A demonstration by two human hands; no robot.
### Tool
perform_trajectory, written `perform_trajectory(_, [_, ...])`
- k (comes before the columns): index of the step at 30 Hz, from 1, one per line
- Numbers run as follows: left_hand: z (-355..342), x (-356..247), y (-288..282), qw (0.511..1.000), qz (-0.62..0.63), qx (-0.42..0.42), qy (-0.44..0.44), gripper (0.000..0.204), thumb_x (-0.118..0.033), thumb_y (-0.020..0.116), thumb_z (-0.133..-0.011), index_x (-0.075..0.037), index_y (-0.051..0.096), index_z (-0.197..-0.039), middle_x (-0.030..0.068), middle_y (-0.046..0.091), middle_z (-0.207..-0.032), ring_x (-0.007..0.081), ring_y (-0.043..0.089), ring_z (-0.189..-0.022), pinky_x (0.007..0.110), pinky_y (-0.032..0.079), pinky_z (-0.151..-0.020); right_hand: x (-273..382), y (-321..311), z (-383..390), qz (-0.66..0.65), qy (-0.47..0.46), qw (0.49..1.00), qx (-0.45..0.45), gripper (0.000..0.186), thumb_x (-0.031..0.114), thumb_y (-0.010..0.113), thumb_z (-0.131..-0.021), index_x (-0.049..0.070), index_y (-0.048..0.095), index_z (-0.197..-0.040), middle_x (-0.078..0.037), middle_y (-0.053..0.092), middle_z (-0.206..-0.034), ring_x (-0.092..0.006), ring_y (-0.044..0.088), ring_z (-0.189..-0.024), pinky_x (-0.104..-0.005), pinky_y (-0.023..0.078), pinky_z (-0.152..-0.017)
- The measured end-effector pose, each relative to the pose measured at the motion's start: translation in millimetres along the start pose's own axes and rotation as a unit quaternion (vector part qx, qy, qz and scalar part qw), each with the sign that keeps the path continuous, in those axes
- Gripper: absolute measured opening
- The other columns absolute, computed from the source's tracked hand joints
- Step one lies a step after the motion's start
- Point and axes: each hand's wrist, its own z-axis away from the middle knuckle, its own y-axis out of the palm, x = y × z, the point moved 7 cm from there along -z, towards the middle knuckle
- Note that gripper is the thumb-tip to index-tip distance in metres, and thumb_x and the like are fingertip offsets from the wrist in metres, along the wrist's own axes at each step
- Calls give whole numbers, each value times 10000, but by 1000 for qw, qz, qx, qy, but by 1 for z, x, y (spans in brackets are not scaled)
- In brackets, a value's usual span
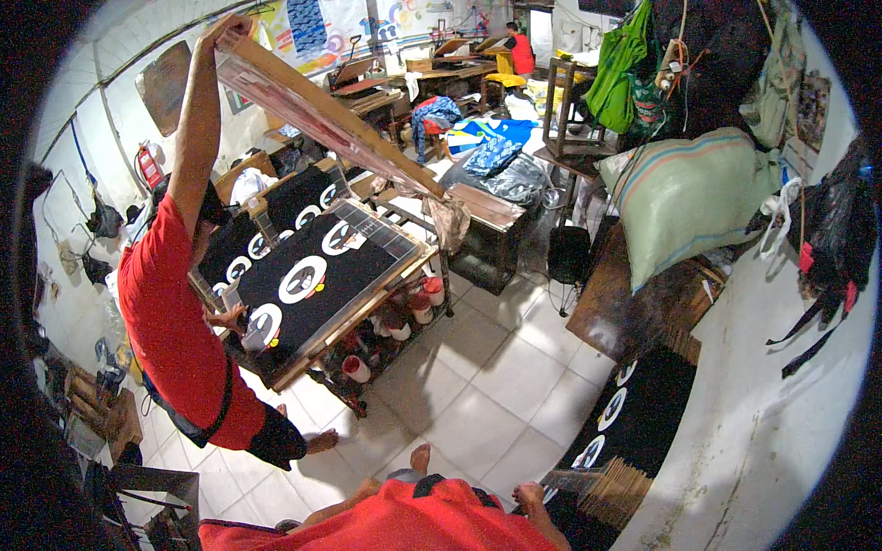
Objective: The person assists a coworker in a screen printing operation by taking printed fabric pieces from the screen and stacking them on a nearby table. The coworker applies ink to the screen and presses it onto the fabric while the camera wearer handles the finished pieces.
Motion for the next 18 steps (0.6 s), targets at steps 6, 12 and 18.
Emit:
perform_trajectory(6, [2,-6,-18,989,86,36,-117,317,-367,521,-776,-101,674,-855,101,662,-869,229,640,-770,347,503,-679,-4,-1,-17,68,-34,995,65,160,42,514,-776,22,613,-652,-110,621,-642,-233,613,-531,-321,486,-428])
perform_trajectory(12, [-3,3,-21,944,267,-39,-189,344,-365,596,-730,-65,669,-880,123,659,-880,234,632,-774,348,492,-696,-14,8,-6,689,-314,650,71,222,422,562,-708,298,694,-836,3,672,-819,-205,648,-774,-404,509,-564])
perform_trajectory(18, [-15,4,-14,967,185,-14,-172,304,-328,587,-752,-98,661,-937,84,663,-886,203,635,-782,325,498,-710,-27,-2,15,648,-215,728,69,273,385,599,-683,168,700,-815,-99,668,-845,-269,647,-817,-410,504,-670])
